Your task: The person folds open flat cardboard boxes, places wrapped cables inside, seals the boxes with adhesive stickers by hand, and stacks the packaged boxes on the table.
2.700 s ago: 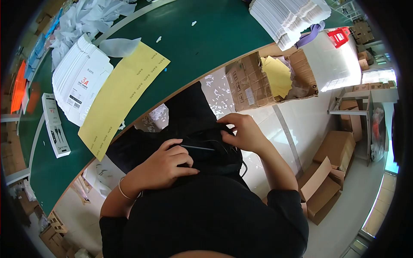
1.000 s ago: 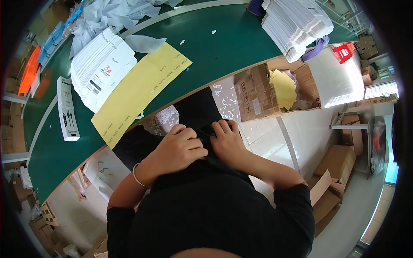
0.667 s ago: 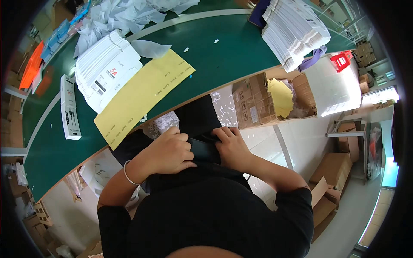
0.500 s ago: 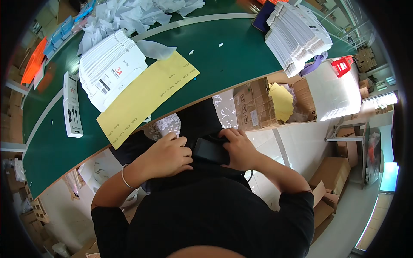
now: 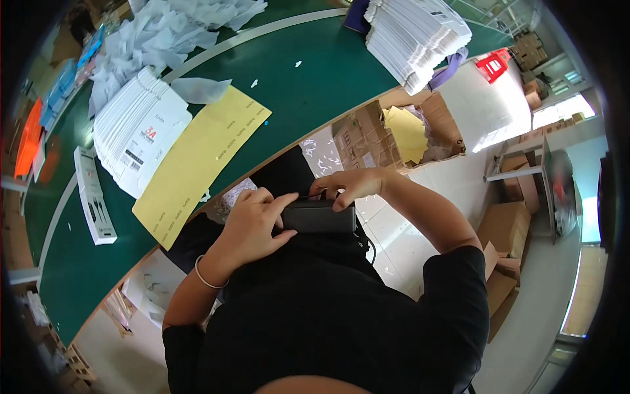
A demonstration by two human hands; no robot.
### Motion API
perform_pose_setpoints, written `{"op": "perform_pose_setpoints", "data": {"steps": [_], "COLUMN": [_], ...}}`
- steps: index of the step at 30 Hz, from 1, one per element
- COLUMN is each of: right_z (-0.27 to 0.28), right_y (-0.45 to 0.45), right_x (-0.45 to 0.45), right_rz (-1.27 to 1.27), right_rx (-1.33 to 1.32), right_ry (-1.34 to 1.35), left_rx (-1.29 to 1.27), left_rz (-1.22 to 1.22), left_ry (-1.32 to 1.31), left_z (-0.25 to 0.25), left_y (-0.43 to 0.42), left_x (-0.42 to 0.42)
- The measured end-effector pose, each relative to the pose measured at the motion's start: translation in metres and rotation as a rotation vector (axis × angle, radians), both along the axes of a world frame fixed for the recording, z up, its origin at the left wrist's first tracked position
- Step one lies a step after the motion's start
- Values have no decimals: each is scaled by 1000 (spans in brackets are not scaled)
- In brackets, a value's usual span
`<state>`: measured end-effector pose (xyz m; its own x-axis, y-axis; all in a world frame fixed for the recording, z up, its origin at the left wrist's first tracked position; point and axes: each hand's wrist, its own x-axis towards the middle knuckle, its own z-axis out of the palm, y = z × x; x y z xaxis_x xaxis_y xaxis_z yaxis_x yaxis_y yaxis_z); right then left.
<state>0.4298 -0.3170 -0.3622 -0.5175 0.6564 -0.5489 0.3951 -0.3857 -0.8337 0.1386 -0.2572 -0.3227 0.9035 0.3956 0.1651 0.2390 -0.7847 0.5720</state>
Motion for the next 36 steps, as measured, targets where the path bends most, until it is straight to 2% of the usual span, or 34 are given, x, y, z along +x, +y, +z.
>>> {"op": "perform_pose_setpoints", "data": {"steps": [1,7,12,17,21,26,32,36], "right_z": [1,-1,-35,-31,-23,6,1,-1], "right_y": [2,8,6,11,13,14,20,19], "right_x": [1,2,10,14,14,-7,-7,-6], "right_rz": [8,10,-65,-151,-508,-687,-678,-636], "right_rx": [-43,-27,41,-211,-423,-330,-379,-364], "right_ry": [39,55,282,279,277,423,424,458], "left_rx": [125,113,-142,-278,-401,-520,-504,-626], "left_rz": [-16,14,-48,61,103,211,243,266], "left_ry": [-22,-100,-136,-147,-272,-377,-335,-285], "left_z": [2,-4,-22,-26,-42,-63,-60,-61], "left_y": [2,14,13,5,9,13,11,11], "left_x": [2,6,8,12,9,7,9,7]}}
